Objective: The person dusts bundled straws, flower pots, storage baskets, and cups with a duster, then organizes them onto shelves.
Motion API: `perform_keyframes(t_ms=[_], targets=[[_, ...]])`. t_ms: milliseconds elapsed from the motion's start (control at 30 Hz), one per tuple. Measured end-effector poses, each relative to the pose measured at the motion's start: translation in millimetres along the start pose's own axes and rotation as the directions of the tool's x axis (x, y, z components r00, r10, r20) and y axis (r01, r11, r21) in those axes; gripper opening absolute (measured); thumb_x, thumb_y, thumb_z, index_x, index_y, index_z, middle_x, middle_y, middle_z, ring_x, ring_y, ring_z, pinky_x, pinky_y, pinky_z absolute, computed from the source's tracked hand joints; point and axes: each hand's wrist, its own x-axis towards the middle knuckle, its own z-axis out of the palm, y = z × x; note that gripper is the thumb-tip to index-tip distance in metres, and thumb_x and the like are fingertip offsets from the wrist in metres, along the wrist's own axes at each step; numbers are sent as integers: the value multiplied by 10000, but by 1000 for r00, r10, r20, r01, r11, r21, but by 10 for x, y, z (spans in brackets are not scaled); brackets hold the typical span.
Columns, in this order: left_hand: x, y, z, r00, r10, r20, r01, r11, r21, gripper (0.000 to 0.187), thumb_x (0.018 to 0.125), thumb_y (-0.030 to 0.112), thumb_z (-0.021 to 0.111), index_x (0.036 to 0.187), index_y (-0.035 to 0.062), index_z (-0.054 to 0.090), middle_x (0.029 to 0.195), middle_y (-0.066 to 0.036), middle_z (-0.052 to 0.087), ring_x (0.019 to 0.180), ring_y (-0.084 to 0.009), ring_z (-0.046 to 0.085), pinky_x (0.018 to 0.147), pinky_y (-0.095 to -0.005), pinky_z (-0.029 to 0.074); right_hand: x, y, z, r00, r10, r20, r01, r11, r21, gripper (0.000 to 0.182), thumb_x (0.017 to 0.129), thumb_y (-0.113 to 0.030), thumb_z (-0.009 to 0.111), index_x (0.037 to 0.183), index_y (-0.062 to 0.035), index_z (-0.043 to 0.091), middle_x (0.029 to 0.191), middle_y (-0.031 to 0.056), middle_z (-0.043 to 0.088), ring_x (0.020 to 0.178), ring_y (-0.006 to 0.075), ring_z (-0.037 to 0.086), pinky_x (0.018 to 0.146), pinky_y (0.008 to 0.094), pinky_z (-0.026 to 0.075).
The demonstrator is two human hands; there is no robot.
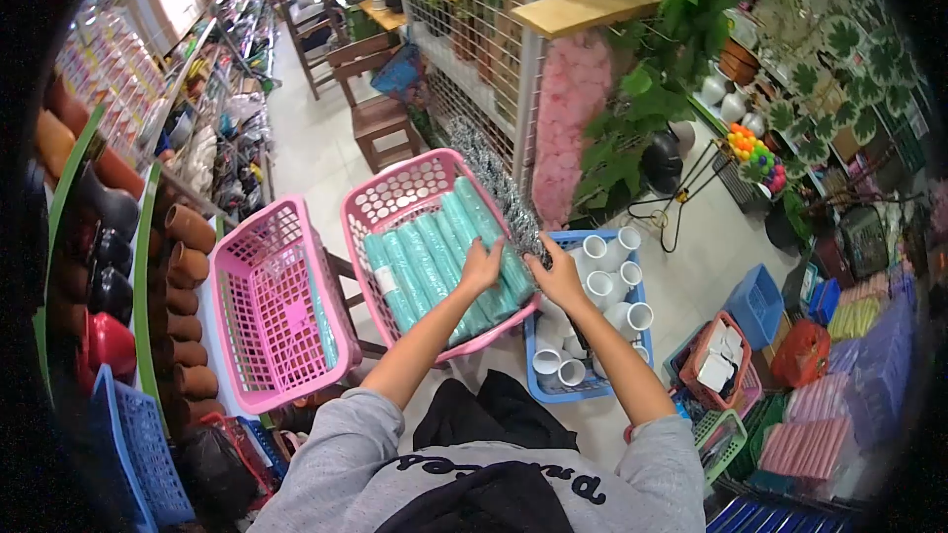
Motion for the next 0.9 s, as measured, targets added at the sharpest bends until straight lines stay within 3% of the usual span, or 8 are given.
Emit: perform_keyframes(t_ms=[67,467,533,567,667,733,800,900], targets=[[-209,305,28,974,67,-215,3,951,309,862,760,531,514,1243,-135,256,1183,-334,380,1032,-439,468,866,-432,399,-46,-90,-147,993,85,87,-90,994,59,475,766,-201,602,1151,42,467,1037,232,570,982,296,567,829,328,424],[40,1,98,932,224,-285,-81,894,440,964,628,331,718,1275,-112,158,1125,-282,443,933,-362,539,762,-385,471,-366,41,-332,987,143,66,-149,984,93,458,782,-173,590,1161,48,458,1034,188,578,953,220,559,833,297,413],[12,44,-60,989,-91,-120,94,995,18,925,649,309,701,1281,-103,166,1087,-252,488,863,-287,578,630,-345,510,-400,42,-356,982,158,103,-171,976,138,436,792,-154,585,1158,46,459,1037,155,578,954,188,541,843,282,402],[-74,38,-91,984,-94,-152,82,993,-82,836,696,291,666,1282,-88,204,1029,-224,530,786,-234,595,533,-299,508,-424,57,-369,981,164,103,-178,974,140,452,790,-169,590,1160,53,456,1047,172,574,966,205,545,847,289,403],[-304,112,-416,992,-122,-26,109,950,-294,734,745,262,623,1285,-57,241,1064,-206,541,782,-219,584,669,-291,476,-498,83,-389,979,162,123,-180,972,149,486,786,-199,599,1164,67,450,1068,208,567,988,240,553,854,302,407],[-327,12,-526,989,-65,-134,-2,894,-449,531,794,231,564,1212,-39,377,999,-138,568,704,-164,562,611,-279,466,-533,83,-370,984,115,136,-138,976,170,485,790,-204,600,1159,73,452,1061,208,570,983,250,555,855,306,406],[-504,41,-781,985,-107,136,172,701,-692,363,818,230,523,1090,-9,493,909,-87,588,673,-135,557,600,-281,461,-486,82,-329,980,90,177,-121,977,176,472,794,-195,597,1155,73,455,1054,194,578,975,239,556,850,303,408],[-827,289,-1076,989,-87,123,150,639,-755,369,832,277,391,1059,11,508,843,-76,588,703,-165,575,657,-312,483,-353,-235,-282,966,89,242,-157,948,277,434,806,-173,589,1144,69,466,1013,149,598,927,163,549,824,284,414]])
